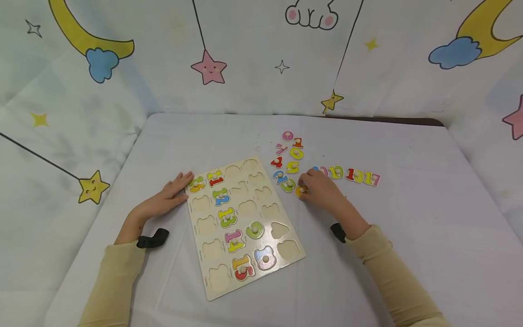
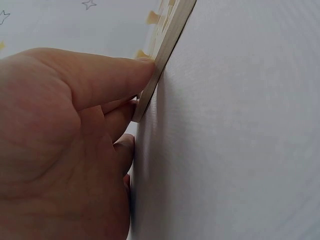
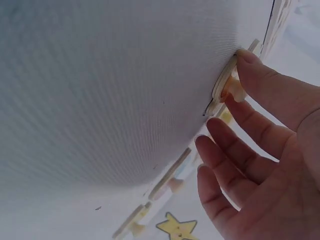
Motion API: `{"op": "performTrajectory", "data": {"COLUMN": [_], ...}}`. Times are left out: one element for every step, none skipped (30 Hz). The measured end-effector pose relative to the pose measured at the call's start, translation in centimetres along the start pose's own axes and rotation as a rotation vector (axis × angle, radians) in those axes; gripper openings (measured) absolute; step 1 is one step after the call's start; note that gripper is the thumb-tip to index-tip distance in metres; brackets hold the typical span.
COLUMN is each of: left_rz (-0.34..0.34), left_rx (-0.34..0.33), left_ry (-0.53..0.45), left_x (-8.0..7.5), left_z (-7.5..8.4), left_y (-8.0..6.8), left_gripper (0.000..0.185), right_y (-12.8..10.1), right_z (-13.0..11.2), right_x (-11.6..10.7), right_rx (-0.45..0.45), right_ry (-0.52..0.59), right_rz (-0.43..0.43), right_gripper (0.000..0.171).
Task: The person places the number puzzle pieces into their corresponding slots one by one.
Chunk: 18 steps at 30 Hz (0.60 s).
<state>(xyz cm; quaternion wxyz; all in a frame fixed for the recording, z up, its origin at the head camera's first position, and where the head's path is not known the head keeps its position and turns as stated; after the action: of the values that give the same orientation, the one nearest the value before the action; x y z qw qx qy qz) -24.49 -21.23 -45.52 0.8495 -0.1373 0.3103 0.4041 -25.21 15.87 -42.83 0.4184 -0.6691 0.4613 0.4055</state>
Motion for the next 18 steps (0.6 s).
{"op": "performTrajectory", "data": {"left_rz": [0.002,0.005,0.005,0.006,0.006,0.004,0.002,0.000,-0.001,-0.002,-0.004,-0.006,-0.006,-0.005,-0.004,-0.004,-0.006,-0.008], "left_rx": [0.003,0.006,0.008,0.008,0.008,0.008,0.007,0.006,0.005,0.004,0.003,0.003,0.002,0.000,-0.001,-0.002,-0.002,-0.005], "left_ry": [-0.001,-0.002,-0.002,-0.002,-0.003,-0.002,0.000,0.003,0.005,0.006,0.006,0.006,0.005,0.003,0.001,0.000,0.001,0.004], "left_x": [-0.02,-0.03,-0.03,-0.04,-0.04,-0.04,-0.02,0.00,0.02,0.03,0.06,0.08,0.09,0.10,0.10,0.12,0.14,0.16], "left_z": [0.04,0.06,0.07,0.08,0.09,0.10,0.10,0.07,0.01,-0.05,-0.10,-0.13,-0.15,-0.20,-0.22,-0.22,-0.24,-0.26], "left_y": [-0.01,-0.01,-0.02,-0.02,-0.04,-0.04,-0.04,-0.05,-0.04,-0.04,-0.03,-0.02,-0.03,-0.02,0.00,0.00,0.01,0.01], "left_gripper": [0.060,0.060,0.060,0.060,0.060,0.061,0.061,0.061,0.061,0.061,0.061,0.061,0.061,0.061,0.061,0.061,0.061,0.061], "right_y": [-0.02,-0.04,-0.04,-0.05,-0.08,-0.09,-0.12,-0.15,-0.17,-0.21,-0.26,-0.30,-0.37,-0.45,-0.54,-0.66,-0.80,-0.99], "right_z": [-0.01,-0.08,-0.10,-0.11,-0.11,-0.09,-0.08,-0.11,-0.08,-0.10,-0.13,-0.20,-0.27,-0.37,-0.46,-0.56,-0.66,-0.75], "right_x": [0.02,0.01,0.03,0.04,0.06,0.10,0.11,0.14,0.19,0.25,0.31,0.34,0.37,0.37,0.36,0.34,0.28,0.20], "right_rx": [0.007,0.011,0.013,0.019,0.024,0.031,0.039,0.042,0.047,0.050,0.050,0.046,0.042,0.032,0.024,0.015,0.007,-0.002], "right_ry": [-0.006,-0.013,-0.018,-0.022,-0.025,-0.028,-0.027,-0.028,-0.027,-0.030,-0.035,-0.036,-0.038,-0.042,-0.043,-0.047,-0.048,-0.048], "right_rz": [0.001,0.002,0.004,0.006,0.007,0.008,0.009,0.009,0.008,0.007,0.006,0.007,0.010,0.013,0.019,0.024,0.032,0.038], "right_gripper": [0.032,0.032,0.032,0.032,0.032,0.033,0.033,0.033,0.034,0.034,0.034,0.034,0.034,0.034,0.034,0.034,0.033,0.032]}}
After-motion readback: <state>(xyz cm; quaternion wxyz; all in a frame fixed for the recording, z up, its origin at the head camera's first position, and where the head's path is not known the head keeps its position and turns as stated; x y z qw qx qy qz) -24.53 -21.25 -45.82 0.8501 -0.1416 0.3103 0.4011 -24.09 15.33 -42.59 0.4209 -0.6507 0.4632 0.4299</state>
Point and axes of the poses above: each hand's wrist, its own y-axis towards the middle knuckle, its own x-axis out of the palm, z = x × y, the point moved 8 cm from there along y, towards the middle knuckle, and after that the axes turned 9 degrees about x, right-handed, at the moved point
